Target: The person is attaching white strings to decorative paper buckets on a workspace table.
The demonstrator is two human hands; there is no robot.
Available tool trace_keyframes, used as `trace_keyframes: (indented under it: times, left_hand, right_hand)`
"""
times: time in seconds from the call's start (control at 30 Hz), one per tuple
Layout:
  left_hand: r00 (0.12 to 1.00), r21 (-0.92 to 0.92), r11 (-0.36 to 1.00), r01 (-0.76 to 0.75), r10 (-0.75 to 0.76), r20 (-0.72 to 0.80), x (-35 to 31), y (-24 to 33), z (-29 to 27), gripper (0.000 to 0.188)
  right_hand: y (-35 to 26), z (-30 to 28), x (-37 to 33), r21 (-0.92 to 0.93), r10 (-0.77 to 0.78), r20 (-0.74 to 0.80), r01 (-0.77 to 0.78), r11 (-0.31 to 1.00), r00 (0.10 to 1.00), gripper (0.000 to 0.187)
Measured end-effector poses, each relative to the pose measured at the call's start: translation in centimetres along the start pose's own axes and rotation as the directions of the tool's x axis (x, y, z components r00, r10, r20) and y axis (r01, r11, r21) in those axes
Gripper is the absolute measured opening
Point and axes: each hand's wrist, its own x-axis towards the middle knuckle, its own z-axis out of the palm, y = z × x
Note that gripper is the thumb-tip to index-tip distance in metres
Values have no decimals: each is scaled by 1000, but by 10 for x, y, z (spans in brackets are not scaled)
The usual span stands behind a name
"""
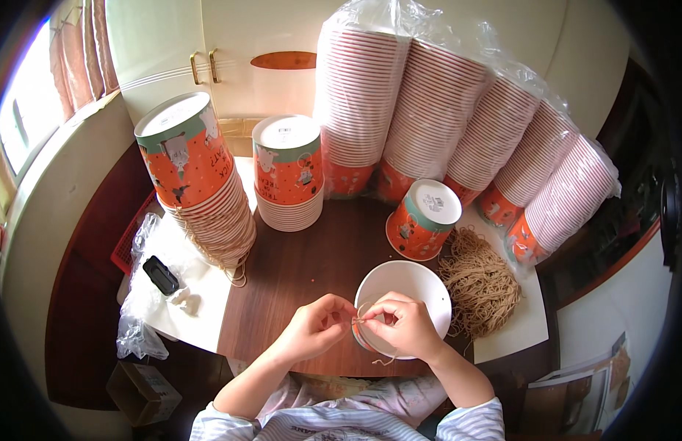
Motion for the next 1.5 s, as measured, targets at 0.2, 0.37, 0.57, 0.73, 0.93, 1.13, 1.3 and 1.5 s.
trace_keyframes:
  times: [0.2,0.37,0.57,0.73,0.93,1.13,1.3,1.5]
  left_hand:
    - [975,374,922,-100,167,-150,-10,6,6,18]
    - [940,475,863,-173,289,-183,-10,-1,16,14]
    - [804,794,531,-295,587,-94,-8,-1,16,21]
    - [743,780,525,-342,659,-117,-4,-5,19,25]
    - [815,634,679,-370,564,-129,0,-8,22,24]
    - [913,358,893,-272,357,-196,-8,-2,23,18]
    - [898,376,896,-234,348,-269,-6,-3,31,16]
    - [886,320,923,-213,320,-336,-6,-11,34,20]
  right_hand:
    - [1,-2,1,51,86,52,-88,995,995,6]
    - [0,-2,1,72,80,66,-85,994,995,7]
    - [1,-2,2,78,100,105,-109,991,989,8]
    - [1,-1,2,90,88,110,-98,991,990,7]
    - [9,1,1,144,91,113,-107,984,989,7]
    - [13,3,1,178,76,92,-92,980,993,8]
    - [14,3,0,188,75,88,-91,978,993,8]
    - [4,1,0,185,78,103,-97,978,992,9]
